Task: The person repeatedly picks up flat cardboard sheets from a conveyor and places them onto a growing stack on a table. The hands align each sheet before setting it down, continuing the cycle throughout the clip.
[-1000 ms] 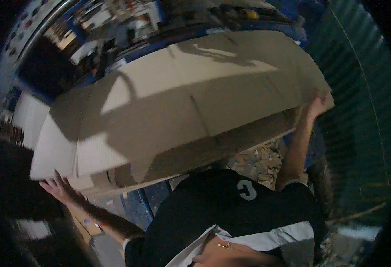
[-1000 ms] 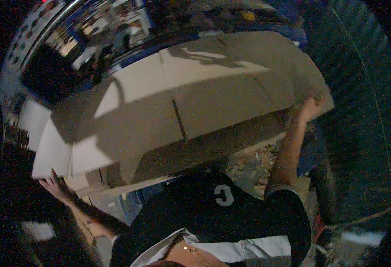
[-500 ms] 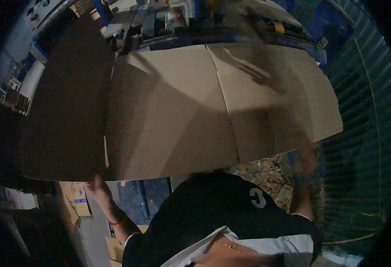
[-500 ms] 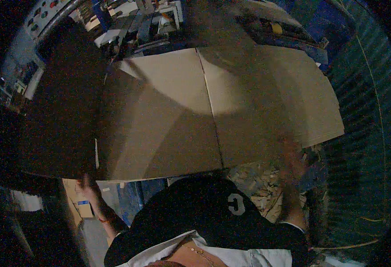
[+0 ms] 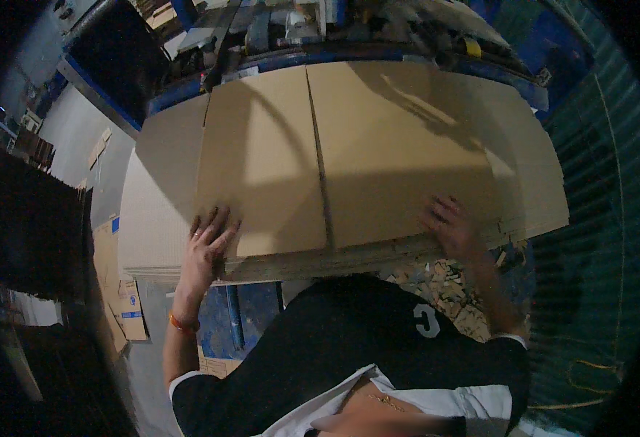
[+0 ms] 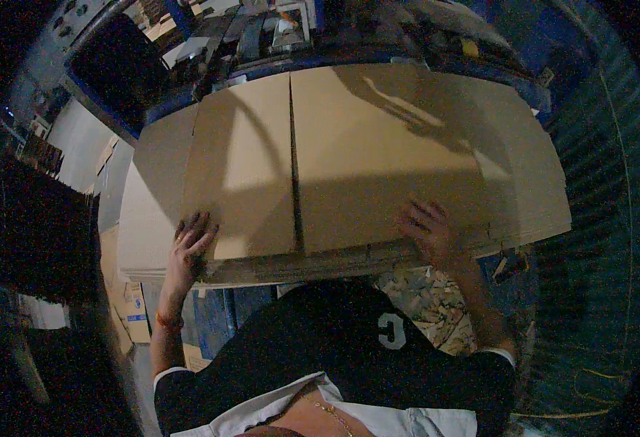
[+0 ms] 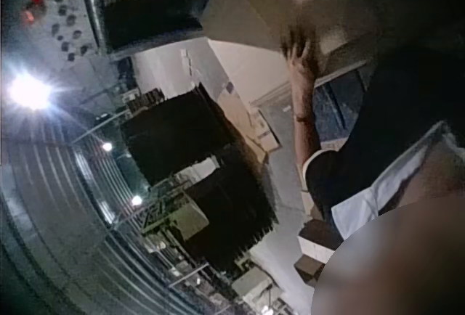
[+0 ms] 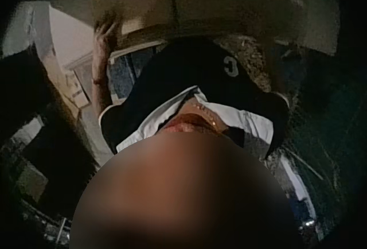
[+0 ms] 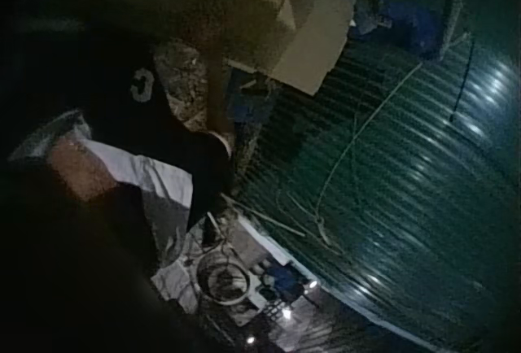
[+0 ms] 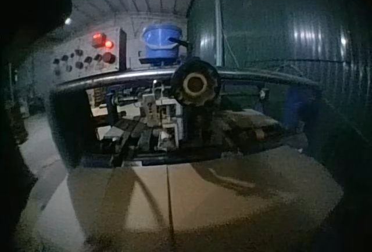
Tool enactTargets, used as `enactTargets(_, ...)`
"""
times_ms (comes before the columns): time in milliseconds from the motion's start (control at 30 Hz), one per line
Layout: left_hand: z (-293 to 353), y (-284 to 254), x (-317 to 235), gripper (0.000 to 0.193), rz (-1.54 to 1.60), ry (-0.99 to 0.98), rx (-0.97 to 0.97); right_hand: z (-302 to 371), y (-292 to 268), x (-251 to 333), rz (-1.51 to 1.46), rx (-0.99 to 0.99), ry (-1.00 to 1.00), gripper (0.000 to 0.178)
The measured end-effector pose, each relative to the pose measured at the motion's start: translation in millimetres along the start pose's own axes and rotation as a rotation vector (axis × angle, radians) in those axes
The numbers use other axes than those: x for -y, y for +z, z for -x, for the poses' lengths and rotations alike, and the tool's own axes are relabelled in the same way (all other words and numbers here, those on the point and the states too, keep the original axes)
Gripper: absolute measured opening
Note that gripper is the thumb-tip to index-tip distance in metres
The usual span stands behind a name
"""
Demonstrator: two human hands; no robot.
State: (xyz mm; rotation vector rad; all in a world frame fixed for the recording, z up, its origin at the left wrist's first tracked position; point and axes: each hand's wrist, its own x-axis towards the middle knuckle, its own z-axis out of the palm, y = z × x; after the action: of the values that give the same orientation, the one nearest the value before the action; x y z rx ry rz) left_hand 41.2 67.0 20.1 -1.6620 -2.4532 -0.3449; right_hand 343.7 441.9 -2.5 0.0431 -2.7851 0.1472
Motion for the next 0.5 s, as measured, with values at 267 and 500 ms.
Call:
enactTargets(267,-79,25,32,0.067,0.161,-0.029,-0.188,-71,-2,-79,0.173,0.287,0.3,0.065)
enactTargets(500,-181,52,82,0.062,0.152,-0.154,-0.285,-155,23,-125,0.135,0.283,0.467,0.061)
